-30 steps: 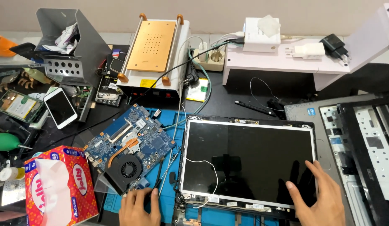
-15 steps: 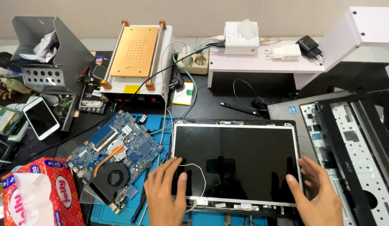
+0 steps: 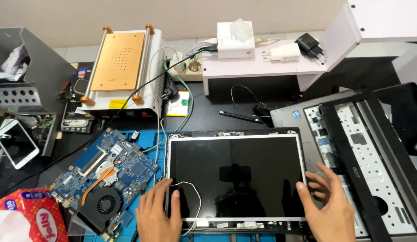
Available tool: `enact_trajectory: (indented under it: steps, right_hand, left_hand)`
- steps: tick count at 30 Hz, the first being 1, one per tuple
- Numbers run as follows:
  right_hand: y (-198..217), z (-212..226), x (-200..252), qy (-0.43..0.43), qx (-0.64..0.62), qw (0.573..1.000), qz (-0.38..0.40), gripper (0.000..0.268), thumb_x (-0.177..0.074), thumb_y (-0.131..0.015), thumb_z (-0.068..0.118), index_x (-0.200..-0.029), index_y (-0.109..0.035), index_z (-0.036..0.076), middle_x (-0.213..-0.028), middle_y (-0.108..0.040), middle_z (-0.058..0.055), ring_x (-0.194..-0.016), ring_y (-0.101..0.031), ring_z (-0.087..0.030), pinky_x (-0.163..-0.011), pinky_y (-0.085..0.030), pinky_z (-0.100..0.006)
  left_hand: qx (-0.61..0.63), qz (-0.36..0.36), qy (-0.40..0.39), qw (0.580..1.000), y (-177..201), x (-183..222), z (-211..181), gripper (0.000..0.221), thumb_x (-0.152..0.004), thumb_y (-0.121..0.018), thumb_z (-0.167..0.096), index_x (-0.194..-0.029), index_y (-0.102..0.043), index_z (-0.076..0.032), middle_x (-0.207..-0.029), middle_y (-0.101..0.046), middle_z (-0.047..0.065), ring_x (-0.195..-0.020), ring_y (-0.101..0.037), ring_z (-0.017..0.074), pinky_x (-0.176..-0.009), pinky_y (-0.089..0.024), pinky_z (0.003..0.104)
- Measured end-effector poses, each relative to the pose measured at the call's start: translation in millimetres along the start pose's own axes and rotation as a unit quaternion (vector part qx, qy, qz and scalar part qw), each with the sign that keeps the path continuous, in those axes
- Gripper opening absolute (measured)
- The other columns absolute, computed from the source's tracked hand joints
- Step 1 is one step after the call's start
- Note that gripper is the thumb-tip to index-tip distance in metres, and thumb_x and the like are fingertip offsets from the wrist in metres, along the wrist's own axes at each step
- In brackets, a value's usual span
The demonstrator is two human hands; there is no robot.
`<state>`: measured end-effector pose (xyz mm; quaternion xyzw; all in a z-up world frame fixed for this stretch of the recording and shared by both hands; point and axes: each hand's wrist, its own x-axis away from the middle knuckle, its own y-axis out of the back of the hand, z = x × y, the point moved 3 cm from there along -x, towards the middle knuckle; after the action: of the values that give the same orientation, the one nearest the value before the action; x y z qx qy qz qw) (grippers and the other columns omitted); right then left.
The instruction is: Disassembling a laptop to remove internal components and the display assembly.
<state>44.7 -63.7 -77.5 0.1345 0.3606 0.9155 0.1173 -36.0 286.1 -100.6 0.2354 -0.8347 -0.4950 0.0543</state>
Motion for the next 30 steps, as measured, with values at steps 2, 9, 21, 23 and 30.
enact_trajectory:
  steps: [2, 9, 21, 23, 30]
  right_hand:
    - [2, 7, 2, 0.04, -0.009, 0.999, -0.027, 0.068, -0.085, -0.074, 0.02, -0.146, -0.051, 0.005, -0.119, -0.075, -0.012, -0.104, -0.071, -0.018, -0.09, -0.055, -0.034]
    - [9, -19, -16, -0.017, -0.192, 0.981, 0.02, 0.066, -0.086, -0.071, 0.013, -0.147, -0.046, 0.004, -0.118, -0.073, -0.013, -0.092, -0.066, -0.018, -0.08, -0.052, -0.031]
    - [17, -11, -8, -0.057, -0.216, 0.974, 0.037, 0.061, -0.09, -0.066, 0.013, -0.147, -0.046, 0.006, -0.118, -0.076, -0.015, -0.102, -0.067, -0.016, -0.087, -0.052, -0.031]
    - [19, -10, -9, -0.075, -0.179, 0.98, 0.04, 0.062, -0.09, -0.066, 0.015, -0.147, -0.045, 0.007, -0.116, -0.078, -0.015, -0.101, -0.07, -0.016, -0.088, -0.054, -0.03]
    - [14, -28, -16, -0.052, -0.212, 0.973, 0.069, 0.064, -0.089, -0.066, 0.011, -0.149, -0.044, 0.007, -0.118, -0.075, -0.016, -0.1, -0.067, -0.016, -0.083, -0.052, -0.031]
  left_hand:
    - [0.023, -0.019, -0.017, 0.999, -4, -1, 2, 0.035, -0.088, -0.067, -0.025, -0.121, -0.071, -0.014, -0.124, -0.071, 0.007, -0.114, -0.064, 0.0299, -0.092, -0.047, 0.045]
    - [0.082, -0.075, -0.091, 0.99, -25, 2, 17, 0.037, -0.086, -0.07, -0.021, -0.119, -0.071, -0.006, -0.115, -0.073, 0.017, -0.104, -0.069, 0.0345, -0.095, -0.052, 0.044]
    - [-0.065, 0.021, -0.062, 0.996, -57, 13, 65, 0.046, -0.072, -0.077, -0.028, -0.116, -0.075, -0.014, -0.129, -0.068, 0.016, -0.115, -0.067, 0.0351, -0.104, -0.047, 0.048]
    - [-0.085, 0.048, -0.05, 0.994, -61, 16, 69, 0.045, -0.075, -0.077, -0.03, -0.119, -0.075, -0.019, -0.137, -0.064, 0.014, -0.119, -0.063, 0.0347, -0.106, -0.047, 0.049]
    - [-0.076, 0.03, -0.032, 0.996, -53, 16, 54, 0.054, -0.074, -0.077, -0.027, -0.127, -0.072, -0.018, -0.137, -0.062, 0.013, -0.121, -0.059, 0.0339, -0.106, -0.047, 0.047]
